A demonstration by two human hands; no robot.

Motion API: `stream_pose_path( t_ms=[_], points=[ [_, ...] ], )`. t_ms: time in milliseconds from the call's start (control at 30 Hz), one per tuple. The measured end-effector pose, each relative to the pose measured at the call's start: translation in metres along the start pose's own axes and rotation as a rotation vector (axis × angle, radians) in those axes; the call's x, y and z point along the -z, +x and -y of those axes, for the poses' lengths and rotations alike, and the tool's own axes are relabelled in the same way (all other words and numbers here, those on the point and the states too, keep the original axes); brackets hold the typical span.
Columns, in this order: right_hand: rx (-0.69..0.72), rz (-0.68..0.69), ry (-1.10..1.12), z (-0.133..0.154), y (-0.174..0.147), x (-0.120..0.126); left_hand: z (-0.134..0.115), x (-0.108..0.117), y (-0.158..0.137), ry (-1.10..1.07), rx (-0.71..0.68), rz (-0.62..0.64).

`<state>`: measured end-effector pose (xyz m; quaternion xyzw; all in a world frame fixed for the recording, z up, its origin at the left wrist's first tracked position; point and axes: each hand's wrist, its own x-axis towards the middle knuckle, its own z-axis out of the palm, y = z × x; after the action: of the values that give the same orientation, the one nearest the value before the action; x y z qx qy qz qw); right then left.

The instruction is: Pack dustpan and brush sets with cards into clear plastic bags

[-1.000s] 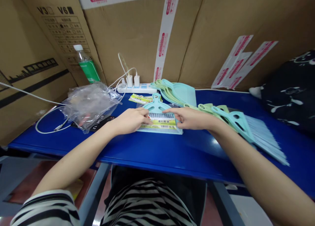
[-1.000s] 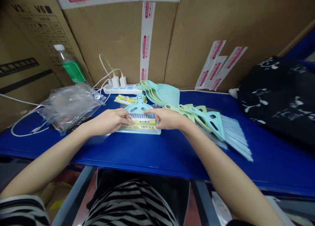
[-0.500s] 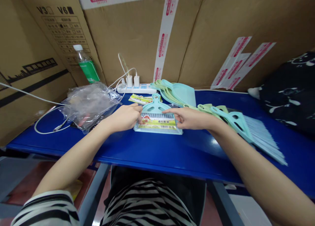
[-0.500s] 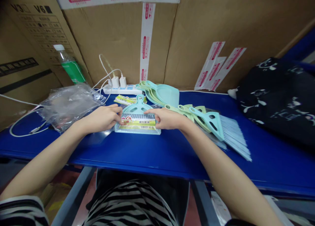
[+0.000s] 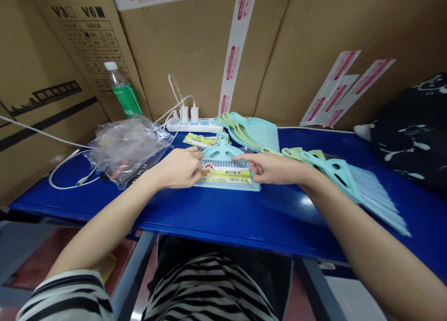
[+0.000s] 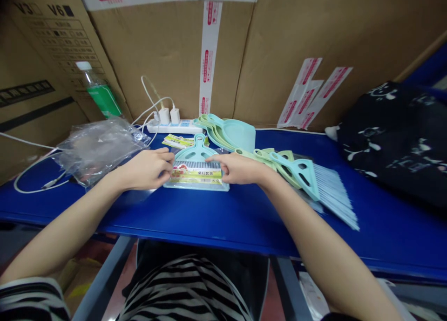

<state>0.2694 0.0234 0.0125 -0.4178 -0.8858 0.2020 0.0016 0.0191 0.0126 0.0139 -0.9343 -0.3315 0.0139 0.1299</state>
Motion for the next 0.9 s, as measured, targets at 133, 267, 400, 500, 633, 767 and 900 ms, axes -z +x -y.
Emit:
stream_pose_path(
  t_ms=[133,267,400,500,633,767,900],
  points=[
    [0.033,-0.05,-0.114,0.003,-0.002,-0.002,-0.003,-0.007,0.003,0.025,-0.068,-0.076],
    [0.122,-0.149,-0.171,0.008,-0.003,-0.005,-0.003,-0.013,0.004,0.009,-0.169,-0.132],
    [0.221,-0.13,-0.164,0.013,0.002,-0.011,-0.004,-0.015,0.003,-0.064,-0.208,-0.1],
    [0.213,-0.096,-0.181,0.015,0.005,-0.017,-0.005,-0.015,0.003,-0.081,-0.177,-0.055],
    [0.146,-0.07,-0.232,0.017,0.005,-0.017,-0.008,-0.012,0.003,-0.072,-0.138,0.017],
    [0.06,-0.038,-0.246,0.019,0.001,-0.01,-0.008,-0.009,0.004,-0.085,-0.129,0.065],
    [0.014,-0.01,-0.265,0.014,-0.005,-0.002,-0.005,-0.009,0.004,-0.082,-0.133,0.041]
  ],
)
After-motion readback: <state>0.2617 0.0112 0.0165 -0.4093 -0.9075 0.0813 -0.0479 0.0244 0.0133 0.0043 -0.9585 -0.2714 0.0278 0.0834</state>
